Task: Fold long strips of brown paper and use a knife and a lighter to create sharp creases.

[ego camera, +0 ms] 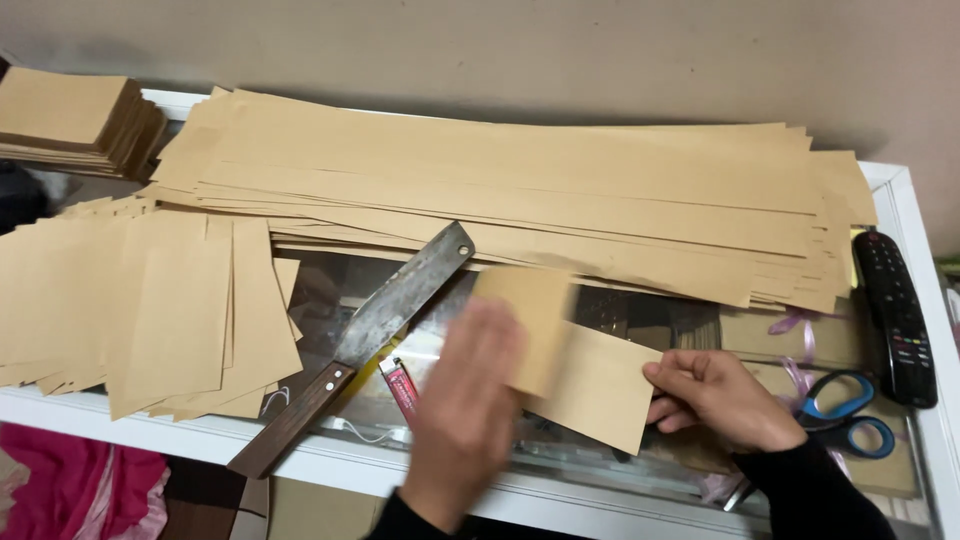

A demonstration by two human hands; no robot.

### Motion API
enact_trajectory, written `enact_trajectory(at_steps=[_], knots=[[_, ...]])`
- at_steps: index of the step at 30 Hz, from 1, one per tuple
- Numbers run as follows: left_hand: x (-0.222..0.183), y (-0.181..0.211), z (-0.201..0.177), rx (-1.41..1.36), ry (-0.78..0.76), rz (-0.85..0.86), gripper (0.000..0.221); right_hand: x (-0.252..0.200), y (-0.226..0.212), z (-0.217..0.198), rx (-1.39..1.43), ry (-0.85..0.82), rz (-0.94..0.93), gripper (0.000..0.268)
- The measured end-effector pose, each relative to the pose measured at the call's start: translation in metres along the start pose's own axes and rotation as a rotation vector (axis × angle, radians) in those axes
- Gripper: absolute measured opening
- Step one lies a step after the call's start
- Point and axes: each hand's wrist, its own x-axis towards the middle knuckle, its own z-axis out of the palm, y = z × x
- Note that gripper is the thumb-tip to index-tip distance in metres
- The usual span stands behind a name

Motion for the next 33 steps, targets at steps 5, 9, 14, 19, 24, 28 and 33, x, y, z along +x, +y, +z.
enact_trajectory(at_steps=[5,9,14,19,24,28,33], knots=[[-0.024,0.028,0.039,0.054,-0.385,0.105,0.065,0.005,0.002,0.003,0.054,-0.031,0.044,0.027],[-0.040,0.030,0.057,0.014,-0.411,0.150,0.067,0.017,0.019,-0.002,0.066,-0.047,0.044,0.026],[-0.052,0.027,0.067,0.029,-0.502,0.103,0.068,0.000,-0.001,0.013,0.081,0.008,0.057,0.036],[-0.054,0.029,0.070,0.036,-0.509,0.096,0.064,-0.011,-0.004,0.021,0.072,0.043,0.070,0.033],[-0.046,0.033,0.072,0.068,-0.476,0.091,0.051,-0.007,0.001,0.025,0.047,0.120,0.021,0.020],[-0.036,0.021,0.058,0.054,-0.435,0.118,0.051,-0.001,0.006,0.019,0.044,0.082,0.029,0.018],[-0.035,-0.017,0.024,0.301,-0.488,-0.058,0.068,-0.003,0.003,0.013,0.055,0.059,0.036,0.018]])
